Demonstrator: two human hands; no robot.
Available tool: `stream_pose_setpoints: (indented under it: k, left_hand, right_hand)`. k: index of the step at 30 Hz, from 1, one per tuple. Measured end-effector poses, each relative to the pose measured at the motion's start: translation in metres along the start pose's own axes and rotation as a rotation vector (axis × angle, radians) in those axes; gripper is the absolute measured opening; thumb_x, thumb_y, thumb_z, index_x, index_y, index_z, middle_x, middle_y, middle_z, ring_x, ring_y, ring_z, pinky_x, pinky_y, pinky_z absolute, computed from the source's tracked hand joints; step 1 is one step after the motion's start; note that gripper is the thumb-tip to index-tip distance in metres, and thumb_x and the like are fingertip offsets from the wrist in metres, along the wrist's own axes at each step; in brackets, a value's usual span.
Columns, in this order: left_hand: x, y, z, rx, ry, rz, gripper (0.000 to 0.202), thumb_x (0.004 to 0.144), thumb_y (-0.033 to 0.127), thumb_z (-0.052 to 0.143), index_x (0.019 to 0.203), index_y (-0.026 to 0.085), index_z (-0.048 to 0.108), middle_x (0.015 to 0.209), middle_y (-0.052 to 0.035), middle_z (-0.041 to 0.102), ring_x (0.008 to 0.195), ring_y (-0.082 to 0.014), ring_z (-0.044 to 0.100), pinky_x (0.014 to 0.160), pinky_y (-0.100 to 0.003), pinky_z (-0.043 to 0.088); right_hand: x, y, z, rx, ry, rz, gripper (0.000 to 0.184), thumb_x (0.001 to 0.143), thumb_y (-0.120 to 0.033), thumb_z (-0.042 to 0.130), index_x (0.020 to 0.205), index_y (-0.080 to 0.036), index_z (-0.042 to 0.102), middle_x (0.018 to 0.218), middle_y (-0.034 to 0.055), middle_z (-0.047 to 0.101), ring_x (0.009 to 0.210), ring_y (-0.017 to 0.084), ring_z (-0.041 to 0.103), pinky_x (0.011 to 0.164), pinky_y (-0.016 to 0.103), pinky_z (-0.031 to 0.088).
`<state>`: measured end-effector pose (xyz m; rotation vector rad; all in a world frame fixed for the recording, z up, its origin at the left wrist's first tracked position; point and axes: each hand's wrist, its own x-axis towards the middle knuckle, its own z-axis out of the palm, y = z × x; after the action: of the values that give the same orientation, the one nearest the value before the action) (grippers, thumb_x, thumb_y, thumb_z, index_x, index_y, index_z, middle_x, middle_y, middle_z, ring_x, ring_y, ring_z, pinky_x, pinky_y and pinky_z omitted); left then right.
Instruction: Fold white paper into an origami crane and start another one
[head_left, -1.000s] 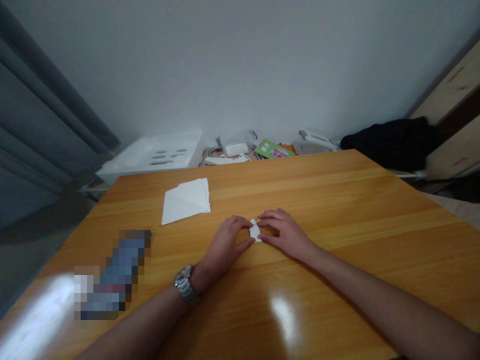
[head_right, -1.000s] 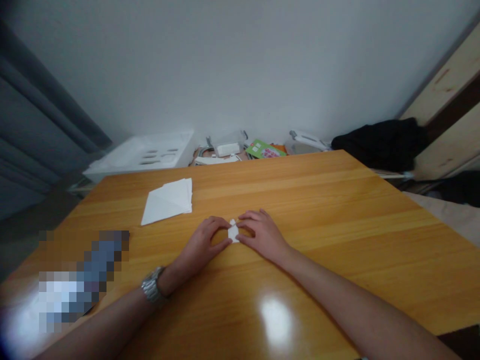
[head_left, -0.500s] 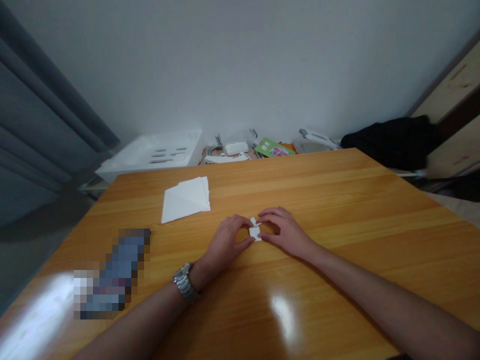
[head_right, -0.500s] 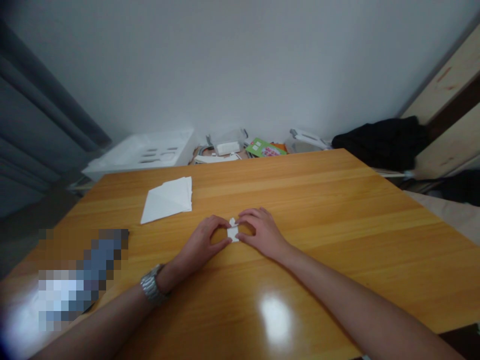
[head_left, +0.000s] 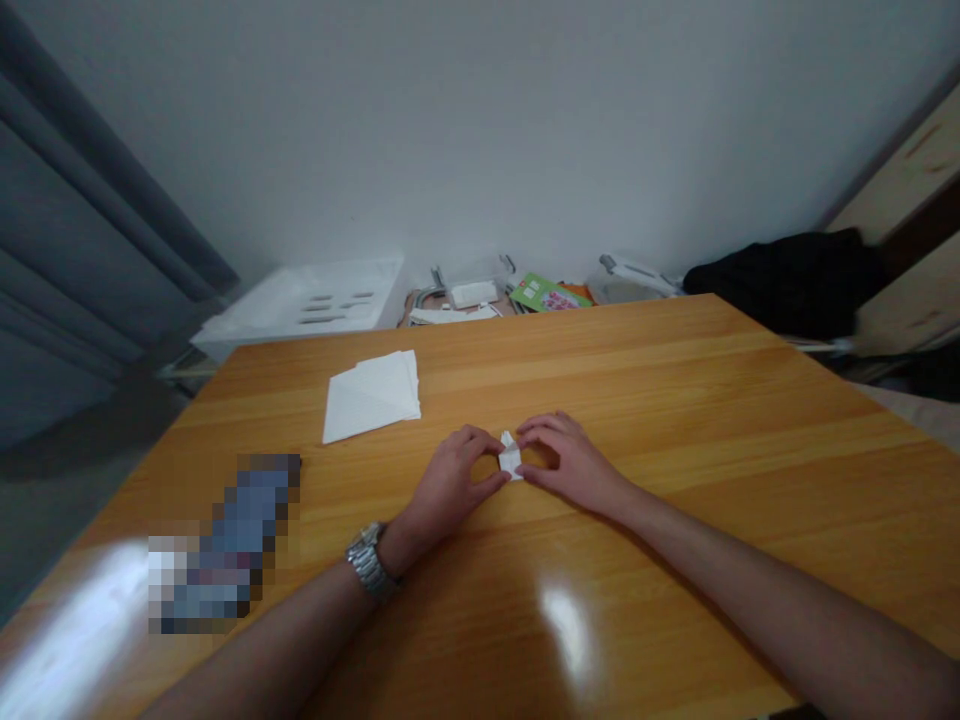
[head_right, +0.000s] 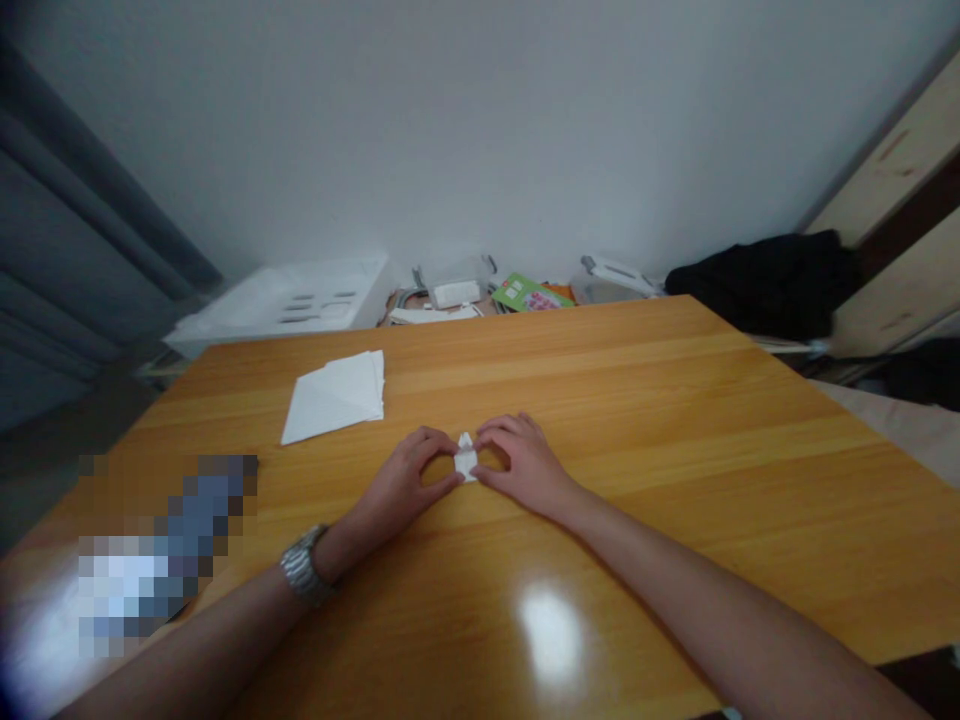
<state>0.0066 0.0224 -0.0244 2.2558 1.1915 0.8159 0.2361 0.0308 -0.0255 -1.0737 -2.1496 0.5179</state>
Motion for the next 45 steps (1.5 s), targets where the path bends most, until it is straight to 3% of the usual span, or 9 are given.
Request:
stream_pose_setpoints:
  k: [8, 20, 45]
  left_hand:
    - [-0.0004, -0.0004, 0.0015, -0.010, 0.024, 0.009, 0.020, 0.086, 0.023, 0.072, 0.106, 0.020, 0.068, 0.106, -0.0057, 0.064, 0.100, -0.0214, 0.060, 0.092, -0.037, 0.049]
    - [-0.0002, 0.0027, 0.0000, -0.042, 0.024, -0.020, 0.008, 0.087, 0.019, 0.070, 0.095, 0.021, 0.070, 0.103, -0.0044, 0.063, 0.098, -0.0198, 0.061, 0.092, -0.035, 0.049]
    - [-0.0003, 0.0042, 0.0000, -0.005, 0.024, -0.004, 0.001, 0.088, 0.021, 0.069, 0.089, 0.021, 0.068, 0.100, -0.0039, 0.065, 0.096, -0.0203, 0.061, 0.089, -0.036, 0.049]
  right_hand:
    - [0.0002, 0.0013, -0.0001, 0.015, -0.006, -0.017, 0.018, 0.080, -0.023, 0.080, 0.093, -0.023, 0.068, 0.113, 0.0068, 0.068, 0.107, 0.024, 0.061, 0.100, 0.046, 0.038]
    - [-0.0017, 0.0002, 0.0005, 0.005, -0.050, 0.011, 0.013, 0.083, -0.023, 0.076, 0.094, -0.026, 0.071, 0.115, 0.0046, 0.068, 0.111, 0.024, 0.061, 0.111, 0.053, 0.026]
    - [-0.0021, -0.0032, -0.0007, 0.007, -0.056, 0.003, 0.010, 0.086, -0.020, 0.073, 0.094, -0.025, 0.071, 0.114, 0.0048, 0.069, 0.110, 0.023, 0.061, 0.111, 0.053, 0.027]
